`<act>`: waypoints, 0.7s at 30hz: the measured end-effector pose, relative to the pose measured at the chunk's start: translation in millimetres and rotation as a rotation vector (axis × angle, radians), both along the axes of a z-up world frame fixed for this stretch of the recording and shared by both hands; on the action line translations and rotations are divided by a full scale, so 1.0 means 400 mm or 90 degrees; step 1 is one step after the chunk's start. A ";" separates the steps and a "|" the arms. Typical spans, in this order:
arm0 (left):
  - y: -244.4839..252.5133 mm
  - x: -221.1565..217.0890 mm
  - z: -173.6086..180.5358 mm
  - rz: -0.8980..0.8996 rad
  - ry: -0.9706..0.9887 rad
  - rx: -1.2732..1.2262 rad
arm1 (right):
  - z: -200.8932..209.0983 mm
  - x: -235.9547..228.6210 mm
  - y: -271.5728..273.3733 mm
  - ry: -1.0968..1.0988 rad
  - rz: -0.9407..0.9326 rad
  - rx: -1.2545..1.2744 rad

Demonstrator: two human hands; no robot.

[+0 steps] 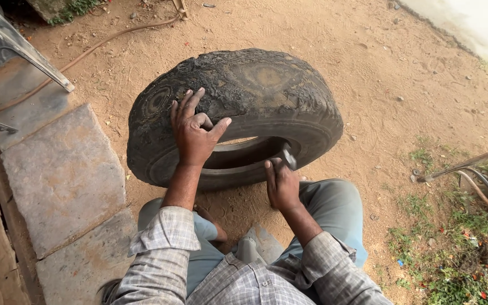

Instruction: The person sits on the ground holding a worn tire steady with one hand while using a wrench to pry along the inside bead of the tire. They rotate and reposition the tire repeatedly to work the wrench around the bead.

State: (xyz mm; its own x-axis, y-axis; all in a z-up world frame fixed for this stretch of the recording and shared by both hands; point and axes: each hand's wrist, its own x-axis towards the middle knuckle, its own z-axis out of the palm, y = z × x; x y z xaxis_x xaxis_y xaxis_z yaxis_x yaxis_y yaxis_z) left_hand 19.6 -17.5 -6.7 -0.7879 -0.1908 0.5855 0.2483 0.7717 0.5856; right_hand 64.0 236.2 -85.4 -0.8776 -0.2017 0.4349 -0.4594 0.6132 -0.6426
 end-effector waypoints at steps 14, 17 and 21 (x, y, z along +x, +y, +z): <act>-0.012 -0.004 -0.008 0.009 -0.010 -0.011 | 0.031 0.002 -0.002 -0.070 -0.055 0.074; -0.012 0.001 -0.004 0.014 -0.012 -0.013 | 0.008 0.004 0.001 -0.023 -0.041 0.036; -0.005 -0.004 -0.006 0.012 -0.001 -0.013 | -0.025 -0.008 0.013 -0.116 -0.085 0.074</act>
State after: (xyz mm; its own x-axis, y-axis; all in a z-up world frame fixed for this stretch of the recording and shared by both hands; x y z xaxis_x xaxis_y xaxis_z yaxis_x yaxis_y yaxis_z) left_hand 17.8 -19.6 -9.3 -0.7856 -0.1938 0.5876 0.2325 0.7876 0.5706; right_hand 60.8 241.5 -95.5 -0.9617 -0.1177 0.2474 -0.2518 0.7352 -0.6293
